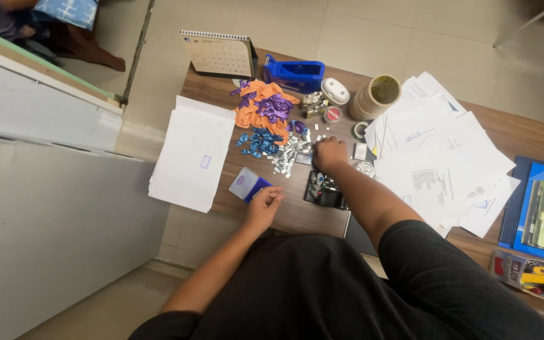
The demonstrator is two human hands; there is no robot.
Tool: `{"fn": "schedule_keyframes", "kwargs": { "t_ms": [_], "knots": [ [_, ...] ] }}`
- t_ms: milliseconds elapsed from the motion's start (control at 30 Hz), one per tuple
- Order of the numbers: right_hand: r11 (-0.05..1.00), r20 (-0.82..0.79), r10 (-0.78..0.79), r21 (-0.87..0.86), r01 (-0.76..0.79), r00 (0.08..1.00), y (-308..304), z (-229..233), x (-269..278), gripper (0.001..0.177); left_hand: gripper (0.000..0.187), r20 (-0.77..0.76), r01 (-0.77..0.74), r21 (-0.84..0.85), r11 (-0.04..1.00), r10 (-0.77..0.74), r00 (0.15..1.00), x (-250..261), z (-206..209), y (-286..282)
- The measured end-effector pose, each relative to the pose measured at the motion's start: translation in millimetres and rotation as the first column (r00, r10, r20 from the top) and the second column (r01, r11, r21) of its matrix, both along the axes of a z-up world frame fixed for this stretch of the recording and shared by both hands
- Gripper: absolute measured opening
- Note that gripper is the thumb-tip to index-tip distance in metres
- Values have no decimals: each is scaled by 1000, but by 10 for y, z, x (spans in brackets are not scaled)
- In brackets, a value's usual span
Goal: Stamping multiple documents and preparing lanyards at an office desk.
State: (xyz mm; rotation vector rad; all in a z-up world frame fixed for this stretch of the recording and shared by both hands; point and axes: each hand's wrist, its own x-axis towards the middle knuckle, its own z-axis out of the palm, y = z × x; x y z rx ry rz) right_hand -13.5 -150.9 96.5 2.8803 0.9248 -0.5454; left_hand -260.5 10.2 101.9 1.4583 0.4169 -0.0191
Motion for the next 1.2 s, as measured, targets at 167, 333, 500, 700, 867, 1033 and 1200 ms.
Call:
{"fn": "schedule_keyframes", "kwargs": {
  "t_ms": [167, 333, 500, 700, 867, 1033, 1200],
  "knots": [
    [998, 36, 20, -54, -18, 999, 7, -125, -1, 21, 28, -8, -27, -26, 999, 27, 1000, -83, -18, 24],
    [997, -2, -30, -64, 30, 1000, 83, 251, -71, 23, 29, -4, 18, 10, 1000, -18, 1000, -94, 28, 35],
    [885, -341, -319, 227, 407, 884, -37, -5, 73, 20, 27, -26, 42, -38, 998, -43, 999, -108, -40, 25],
    [443, -817, -147, 449, 776, 557, -408, -2, 17, 15, 27, -29, 136, -13, 991, -137, 990, 0, -80, 4],
    [572, -576, -219, 578, 582, 788, -520, 729, -441, 12, 29, 22, 206, -73, 976, -205, 979, 295, -278, -127],
    [599, -368, -212, 684, 418, 905, -581, 1172, -824, 11, 29, 5, 253, -48, 966, -253, 967, 662, -92, -312],
    [686, -184, -220, 669, 286, 958, -687, 1399, -1085, 9, 33, 106, 323, -140, 936, -311, 945, 835, -45, -493]
  ]
}}
